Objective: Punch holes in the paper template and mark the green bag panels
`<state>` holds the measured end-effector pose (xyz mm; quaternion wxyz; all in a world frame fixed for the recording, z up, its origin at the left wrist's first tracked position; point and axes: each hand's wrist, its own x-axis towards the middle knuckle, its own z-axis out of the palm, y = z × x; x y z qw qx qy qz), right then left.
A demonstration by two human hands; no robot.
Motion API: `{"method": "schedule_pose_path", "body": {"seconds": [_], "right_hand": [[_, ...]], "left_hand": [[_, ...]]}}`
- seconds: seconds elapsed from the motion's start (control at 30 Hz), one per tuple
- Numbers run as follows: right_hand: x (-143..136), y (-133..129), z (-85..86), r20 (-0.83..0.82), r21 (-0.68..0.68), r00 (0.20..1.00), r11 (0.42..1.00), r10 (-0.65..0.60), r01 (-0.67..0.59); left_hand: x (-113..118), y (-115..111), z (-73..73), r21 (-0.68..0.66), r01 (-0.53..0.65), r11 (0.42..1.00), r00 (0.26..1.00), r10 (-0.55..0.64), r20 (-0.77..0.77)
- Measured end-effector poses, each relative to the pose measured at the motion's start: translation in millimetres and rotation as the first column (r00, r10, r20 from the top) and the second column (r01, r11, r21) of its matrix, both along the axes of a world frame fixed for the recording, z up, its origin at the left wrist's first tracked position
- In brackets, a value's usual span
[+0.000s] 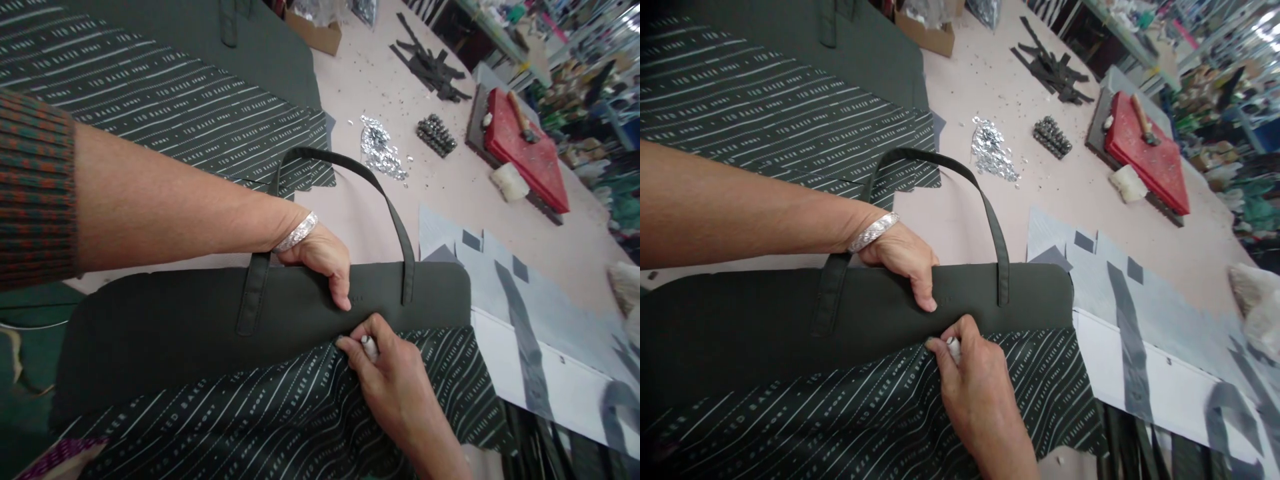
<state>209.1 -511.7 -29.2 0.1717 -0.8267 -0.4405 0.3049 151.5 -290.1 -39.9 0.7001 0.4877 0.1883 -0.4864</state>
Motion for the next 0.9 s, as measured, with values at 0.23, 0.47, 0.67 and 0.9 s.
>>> {"method": "schedule_pose_path", "body": {"seconds": [0.23,0.47,0.67,0.9], "right_hand": [[-4.2,-9.0,-2.2,-0.03,0.026,0.999,0.999,-0.032,0.033],[-5.1,-8.4,1.3,-0.107,0.013,0.993,0.999,-0.049,0.051],[-4.0,-6.2,-1.0,-0.074,0.009,0.996,0.999,-0.052,0.053],[-3.5,-1.8,-4.9,0.004,0.021,1.0,0.999,-0.024,0.024]], "left_hand": [[-2.9,4.2,0.5,-0.019,-0.007,1.0,1.0,0.006,-0.02],[-5.4,3.4,4.9,-0.034,-0.029,0.999,1.0,0.029,0.01],[-5.8,2.7,5.5,-0.042,-0.04,0.998,0.998,0.042,0.036],[-8.1,5.6,-1.4,-0.134,-0.037,0.99,0.997,0.045,0.056]]}}
